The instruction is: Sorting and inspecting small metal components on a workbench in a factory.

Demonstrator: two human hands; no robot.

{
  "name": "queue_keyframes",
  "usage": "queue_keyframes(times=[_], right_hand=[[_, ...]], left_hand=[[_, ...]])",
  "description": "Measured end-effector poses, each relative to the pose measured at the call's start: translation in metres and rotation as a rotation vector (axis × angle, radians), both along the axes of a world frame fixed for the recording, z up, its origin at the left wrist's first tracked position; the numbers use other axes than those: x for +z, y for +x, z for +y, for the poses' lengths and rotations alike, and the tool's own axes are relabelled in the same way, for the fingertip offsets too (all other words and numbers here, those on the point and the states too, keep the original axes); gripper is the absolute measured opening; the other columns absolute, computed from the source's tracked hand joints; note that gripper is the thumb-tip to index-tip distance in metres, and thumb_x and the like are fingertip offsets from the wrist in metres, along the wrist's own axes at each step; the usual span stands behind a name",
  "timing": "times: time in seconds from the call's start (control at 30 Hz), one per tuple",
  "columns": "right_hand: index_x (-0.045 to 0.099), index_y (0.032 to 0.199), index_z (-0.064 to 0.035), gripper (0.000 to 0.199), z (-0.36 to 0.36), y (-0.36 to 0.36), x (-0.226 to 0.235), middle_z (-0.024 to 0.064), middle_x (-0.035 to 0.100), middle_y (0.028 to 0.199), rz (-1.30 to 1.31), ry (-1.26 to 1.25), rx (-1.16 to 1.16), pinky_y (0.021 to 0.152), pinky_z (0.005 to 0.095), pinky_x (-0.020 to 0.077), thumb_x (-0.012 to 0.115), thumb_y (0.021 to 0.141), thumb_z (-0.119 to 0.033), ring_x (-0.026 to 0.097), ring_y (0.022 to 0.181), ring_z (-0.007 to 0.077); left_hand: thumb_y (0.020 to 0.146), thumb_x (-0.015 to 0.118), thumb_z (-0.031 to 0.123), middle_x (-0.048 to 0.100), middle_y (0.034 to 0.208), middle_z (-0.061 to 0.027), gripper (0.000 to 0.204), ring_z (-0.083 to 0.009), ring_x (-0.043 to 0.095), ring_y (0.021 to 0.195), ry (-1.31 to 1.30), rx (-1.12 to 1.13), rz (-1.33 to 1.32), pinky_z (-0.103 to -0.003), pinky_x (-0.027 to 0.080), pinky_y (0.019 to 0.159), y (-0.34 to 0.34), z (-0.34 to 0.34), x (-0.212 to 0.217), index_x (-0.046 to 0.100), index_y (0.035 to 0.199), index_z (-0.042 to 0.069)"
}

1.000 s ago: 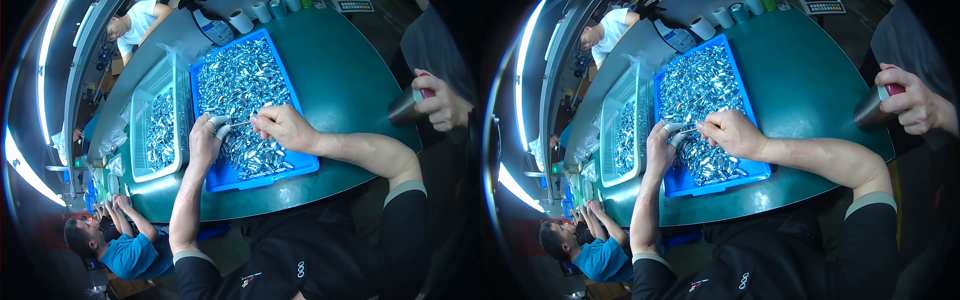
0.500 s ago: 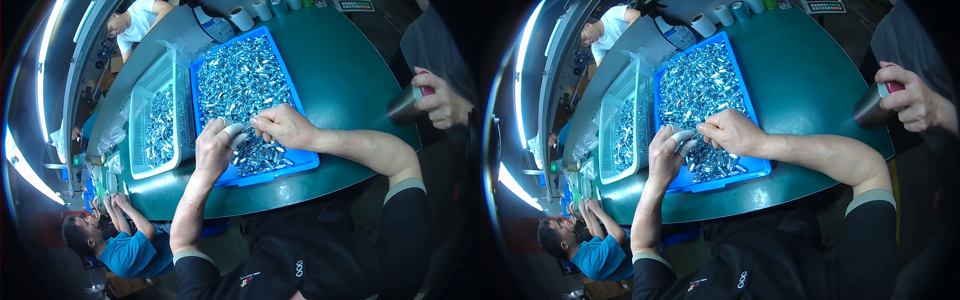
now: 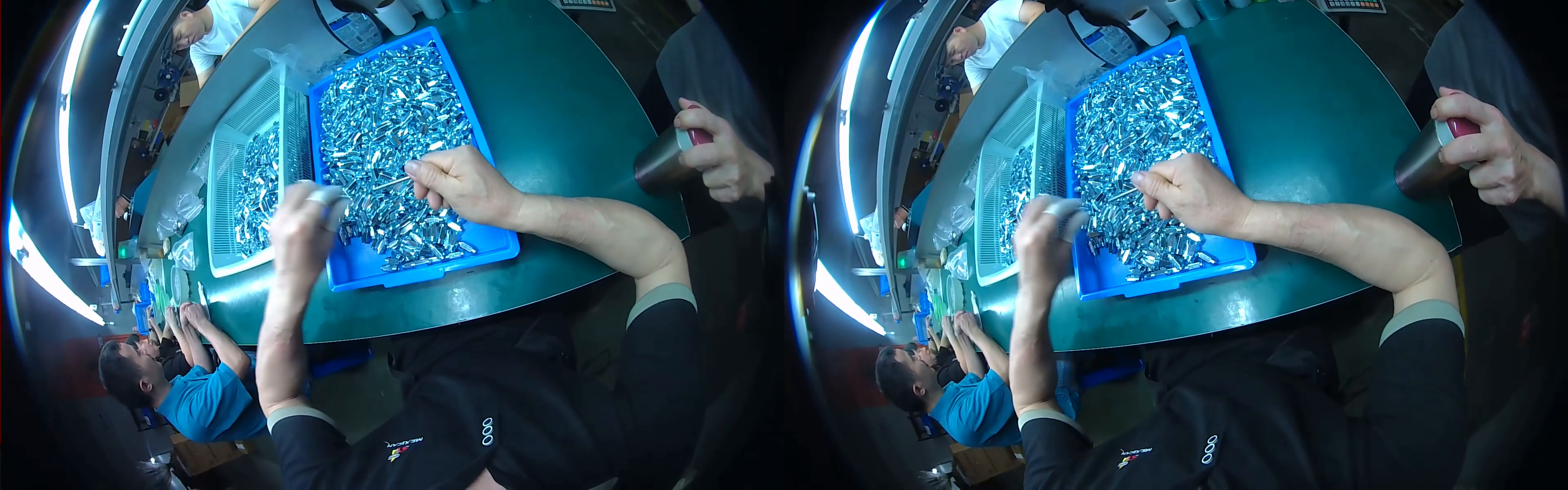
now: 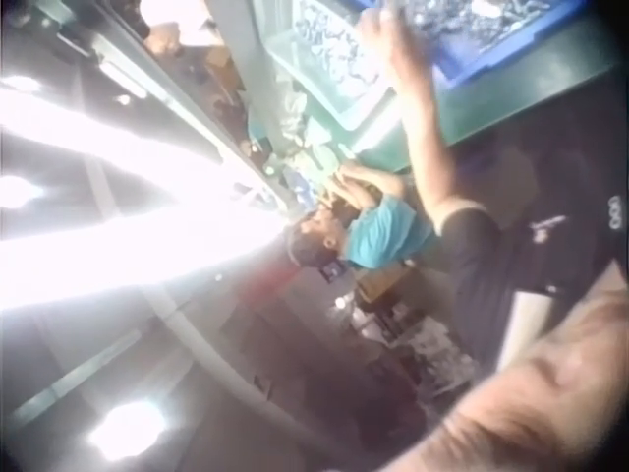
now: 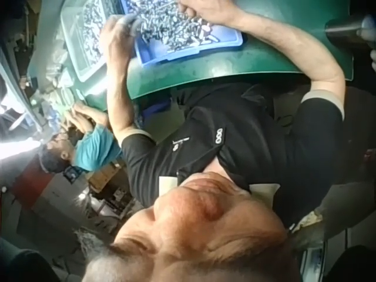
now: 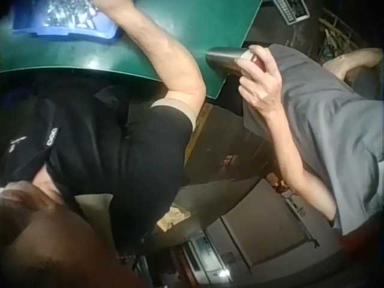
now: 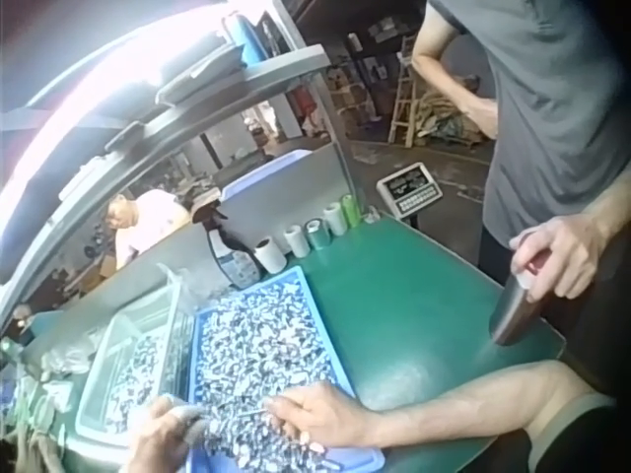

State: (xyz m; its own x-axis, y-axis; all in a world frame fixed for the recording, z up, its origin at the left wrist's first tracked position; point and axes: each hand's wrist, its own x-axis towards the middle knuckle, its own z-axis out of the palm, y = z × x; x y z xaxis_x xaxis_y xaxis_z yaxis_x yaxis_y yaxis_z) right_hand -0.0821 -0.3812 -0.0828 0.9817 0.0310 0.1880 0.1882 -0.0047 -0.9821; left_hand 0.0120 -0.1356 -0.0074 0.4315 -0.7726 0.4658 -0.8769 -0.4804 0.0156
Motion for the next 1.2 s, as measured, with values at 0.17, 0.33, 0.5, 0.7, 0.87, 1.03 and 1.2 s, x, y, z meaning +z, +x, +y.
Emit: queue_keyframes(times=[0.17, 0.33, 0.5, 0.7, 0.87, 1.03, 1.2], right_hand=[[0.068, 0.079, -0.0008, 0.048, -0.004, -0.002, 0.0, 0.0022, 0.062, 0.064, -0.011, 0.019, -0.051, 0.055, 0.0247, 0.0469, 0.053, 0.107, -0.035, 0.059, 0.059, 0.0076], [0.069, 0.08, -0.0009, 0.047, -0.002, -0.003, 0.006, 0.0021, 0.062, 0.064, -0.004, 0.002, -0.018, 0.055, 0.0248, 0.0464, 0.053, 0.107, -0.035, 0.059, 0.06, 0.0073], [0.069, 0.08, -0.0011, 0.045, 0.001, -0.002, 0.002, 0.0027, 0.064, 0.065, 0.014, 0.015, -0.004, 0.056, 0.0243, 0.0464, 0.055, 0.107, -0.034, 0.059, 0.06, 0.0067], [0.07, 0.079, 0.0003, 0.04, 0.002, 0.001, -0.006, 0.0084, 0.067, 0.064, 0.004, -0.022, -0.019, 0.058, 0.0341, 0.0494, 0.058, 0.102, -0.029, 0.064, 0.059, 0.0164], [0.068, 0.077, 0.0001, 0.036, 0.001, -0.001, -0.001, 0.0099, 0.069, 0.067, -0.015, -0.145, 0.034, 0.059, 0.0361, 0.0508, 0.06, 0.1, -0.027, 0.066, 0.059, 0.0185], [0.069, 0.088, 0.0017, 0.033, 0.0, 0.0, 0.001, 0.0062, 0.067, 0.071, 0.007, -0.151, 0.026, 0.064, 0.0288, 0.0505, 0.056, 0.104, -0.023, 0.064, 0.067, 0.012], [0.07, 0.09, 0.0025, 0.034, 0.0, -0.001, -0.002, 0.0061, 0.067, 0.073, -0.032, -0.05, -0.052, 0.066, 0.0278, 0.0504, 0.056, 0.105, -0.025, 0.063, 0.069, 0.0108]], left_hand=[[0.082, 0.081, 0.013, 0.069, 0.1, -0.011, 0.03, -0.0302, 0.065, 0.095, 0.088, 0.377, -0.215, -0.04, 0.053, 0.082, 0.031, 0.032, 0.037, 0.073, 0.11, 0.008], [0.084, 0.078, 0.017, 0.067, 0.106, -0.0116, 0.032, -0.0321, 0.064, 0.098, 0.199, 0.209, 0.052, -0.042, 0.052, 0.086, 0.018, 0.002, -0.003, 0.072, 0.114, 0.008], [0.084, 0.074, 0.012, 0.063, 0.094, -0.012, 0.022, -0.0327, 0.061, 0.095, 0.291, 0.164, 0.116, -0.043, 0.052, 0.08, 0.033, -0.013, -0.042, 0.072, 0.104, 0.004], [0.087, 0.076, 0.006, 0.068, 0.099, -0.0086, 0.022, -0.0194, 0.068, 0.092, -0.173, 0.184, 0.651, -0.031, 0.054, 0.081, 0.006, -0.014, -0.043, 0.072, 0.108, 0.002], [0.095, 0.072, 0.004, 0.071, 0.107, -0.0074, 0.034, -0.0136, 0.066, 0.095, -0.638, 0.102, 1.182, -0.029, 0.054, 0.087, -0.005, -0.017, -0.048, 0.066, 0.128, 0.0], [0.095, 0.072, 0.008, 0.072, 0.106, -0.0088, 0.033, -0.0142, 0.068, 0.096, -0.743, 0.11, 1.319, -0.028, 0.054, 0.087, -0.011, -0.019, -0.055, 0.065, 0.126, 0.001], [0.095, 0.072, 0.008, 0.073, 0.103, -0.0102, 0.026, -0.0153, 0.07, 0.09, -0.81, 0.082, 1.375, -0.03, 0.055, 0.086, -0.015, -0.018, -0.058, 0.065, 0.119, 0.002]])
